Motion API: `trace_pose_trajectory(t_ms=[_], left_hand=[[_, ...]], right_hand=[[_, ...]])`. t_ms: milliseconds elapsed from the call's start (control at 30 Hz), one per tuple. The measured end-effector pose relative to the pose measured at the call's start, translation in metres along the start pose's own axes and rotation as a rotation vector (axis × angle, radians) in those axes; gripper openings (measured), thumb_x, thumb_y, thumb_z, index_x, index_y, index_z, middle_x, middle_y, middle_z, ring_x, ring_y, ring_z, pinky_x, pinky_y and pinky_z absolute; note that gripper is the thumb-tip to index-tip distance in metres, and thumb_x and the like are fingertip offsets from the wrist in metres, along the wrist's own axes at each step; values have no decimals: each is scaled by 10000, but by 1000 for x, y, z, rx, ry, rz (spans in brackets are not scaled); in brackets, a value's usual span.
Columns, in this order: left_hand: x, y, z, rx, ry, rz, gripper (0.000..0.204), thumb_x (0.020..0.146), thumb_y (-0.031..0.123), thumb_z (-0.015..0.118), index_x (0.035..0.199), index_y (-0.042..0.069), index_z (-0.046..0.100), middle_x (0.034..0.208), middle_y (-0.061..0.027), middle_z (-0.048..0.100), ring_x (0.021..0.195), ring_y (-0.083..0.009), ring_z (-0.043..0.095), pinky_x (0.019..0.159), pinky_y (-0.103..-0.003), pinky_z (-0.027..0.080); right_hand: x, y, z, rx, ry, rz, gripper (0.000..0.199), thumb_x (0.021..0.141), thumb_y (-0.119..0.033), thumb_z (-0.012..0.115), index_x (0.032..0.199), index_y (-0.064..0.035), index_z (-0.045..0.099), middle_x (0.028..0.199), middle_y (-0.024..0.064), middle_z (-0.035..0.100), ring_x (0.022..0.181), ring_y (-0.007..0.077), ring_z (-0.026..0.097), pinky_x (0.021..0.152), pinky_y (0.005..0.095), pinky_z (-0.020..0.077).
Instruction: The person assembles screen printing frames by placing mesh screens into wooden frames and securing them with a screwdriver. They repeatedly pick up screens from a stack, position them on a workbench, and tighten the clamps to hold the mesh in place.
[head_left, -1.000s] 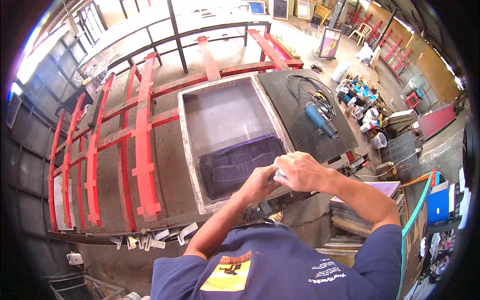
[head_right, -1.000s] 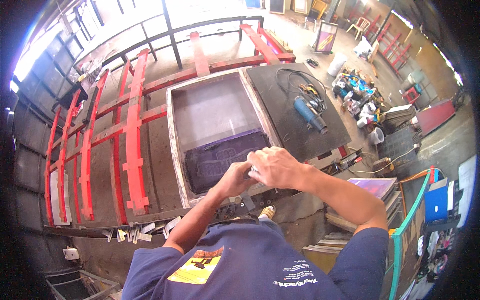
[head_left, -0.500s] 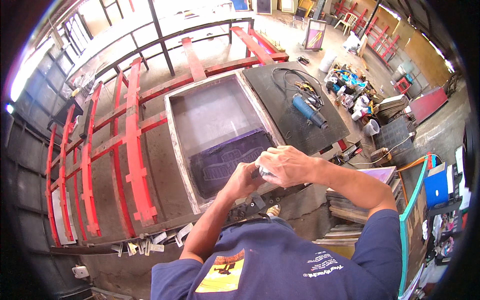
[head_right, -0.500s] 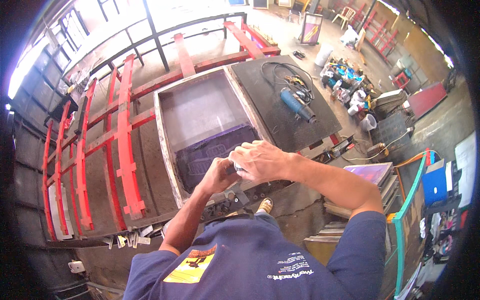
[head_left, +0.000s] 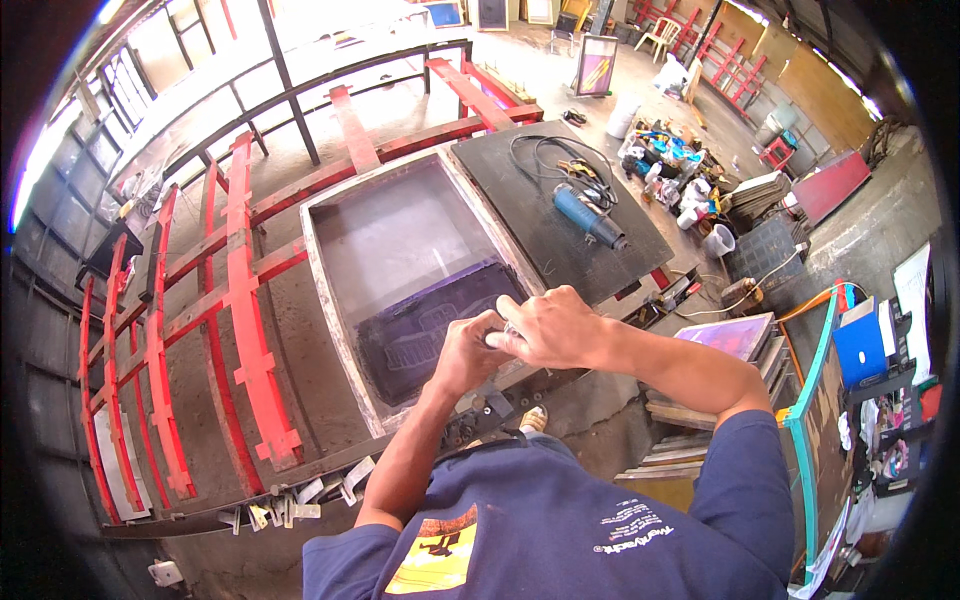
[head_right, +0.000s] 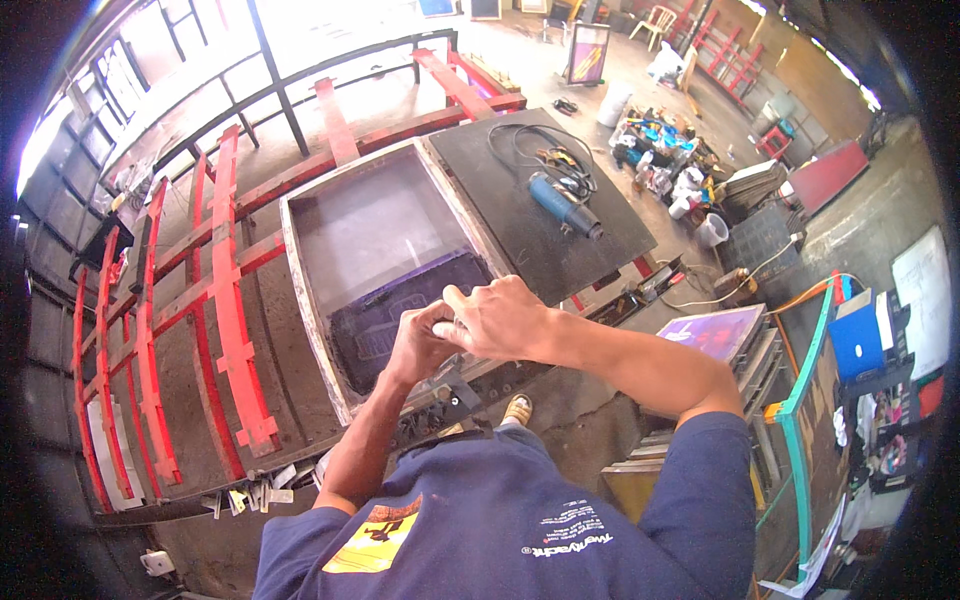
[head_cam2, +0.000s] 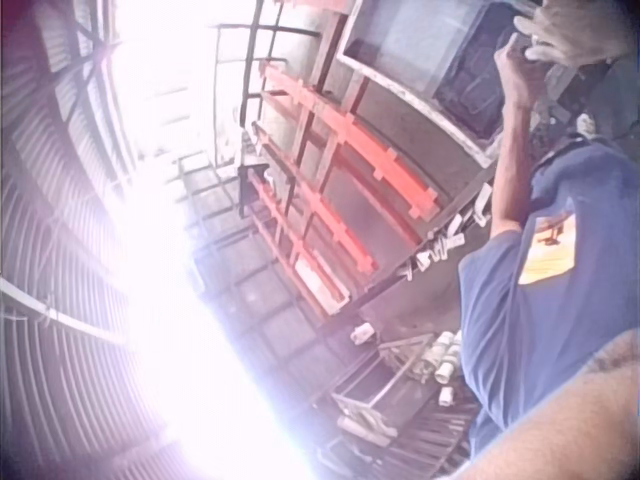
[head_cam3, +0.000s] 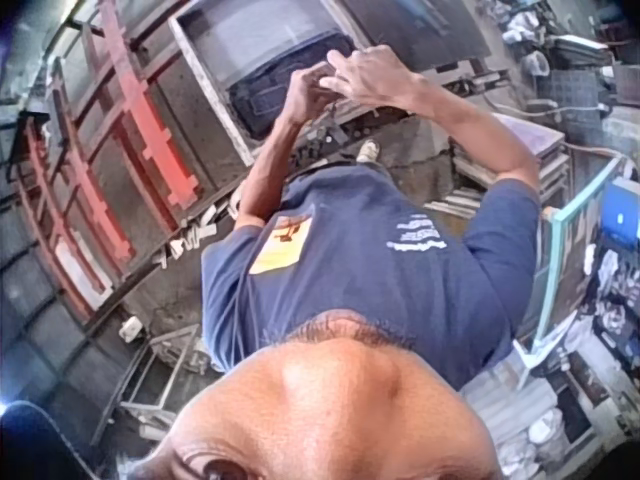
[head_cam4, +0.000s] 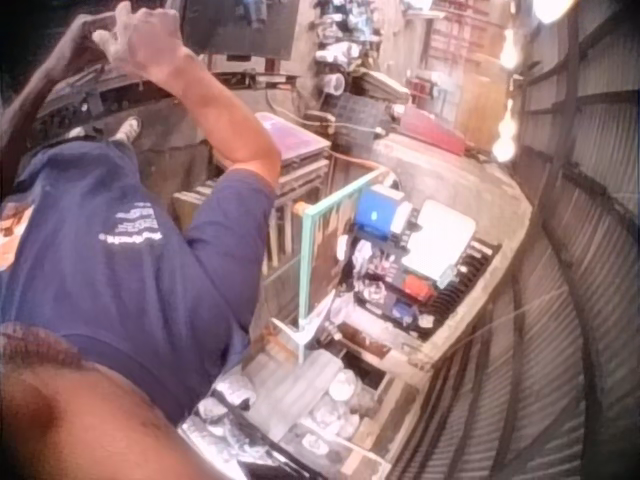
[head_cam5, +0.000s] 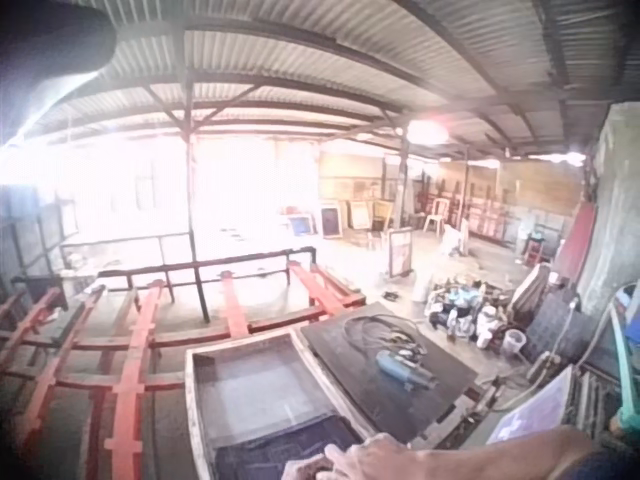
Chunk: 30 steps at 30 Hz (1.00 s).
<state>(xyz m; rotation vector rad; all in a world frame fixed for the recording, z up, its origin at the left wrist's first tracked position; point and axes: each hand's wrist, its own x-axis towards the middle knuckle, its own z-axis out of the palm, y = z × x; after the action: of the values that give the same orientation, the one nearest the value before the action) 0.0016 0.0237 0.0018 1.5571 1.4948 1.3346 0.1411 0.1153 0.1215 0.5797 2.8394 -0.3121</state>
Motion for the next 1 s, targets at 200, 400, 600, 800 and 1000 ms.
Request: trace_pose_trajectory(t_ms=[200, 400, 600, 800, 1000], left_hand=[[-5, 10, -2, -102, -101, 40, 293, 737, 68, 791, 959, 0, 612, 787, -157, 647, 695, -258, 631, 678, -354, 495], [-1, 2, 9, 30, 71, 90, 363, 717, 43, 776, 1034, -4, 605, 797, -143, 623, 711, -295, 601, 678, -361, 487], [1, -4, 5, -78, 30, 110, 250, 697, -5, 735, 923, -3, 629, 805, -142, 653, 746, -277, 648, 692, -365, 503], [7, 4, 7, -48, 16, 279, 330, 694, 42, 776, 989, -7, 637, 953, -169, 680, 882, -339, 671, 794, -397, 508], [9, 2, 7, 33, 52, 223, 372, 653, 74, 796, 957, 2, 595, 872, -158, 638, 844, -341, 643, 771, -414, 498]], right_hand=[[-4, 19, 22, 66, 303, -199, 300, 886, -290, 624, 1017, -40, 523, 899, 179, 629, 891, 374, 662, 732, 478, 517], [-5, 7, 12, 66, 110, -53, 308, 873, -296, 610, 1021, -33, 543, 921, 182, 646, 861, 368, 677, 720, 477, 530], [-11, 18, 19, -11, 319, -215, 370, 881, -338, 586, 1062, -17, 553, 869, 209, 685, 794, 369, 702, 704, 485, 551], [-2, 25, 27, 50, 367, -179, 360, 848, -314, 618, 1041, -19, 543, 982, 214, 652, 841, 369, 696, 729, 482, 556], [-6, 13, 28, 190, 301, -137, 377, 897, -346, 623, 1048, -9, 547, 977, 196, 647, 864, 394, 678, 757, 476, 553]])
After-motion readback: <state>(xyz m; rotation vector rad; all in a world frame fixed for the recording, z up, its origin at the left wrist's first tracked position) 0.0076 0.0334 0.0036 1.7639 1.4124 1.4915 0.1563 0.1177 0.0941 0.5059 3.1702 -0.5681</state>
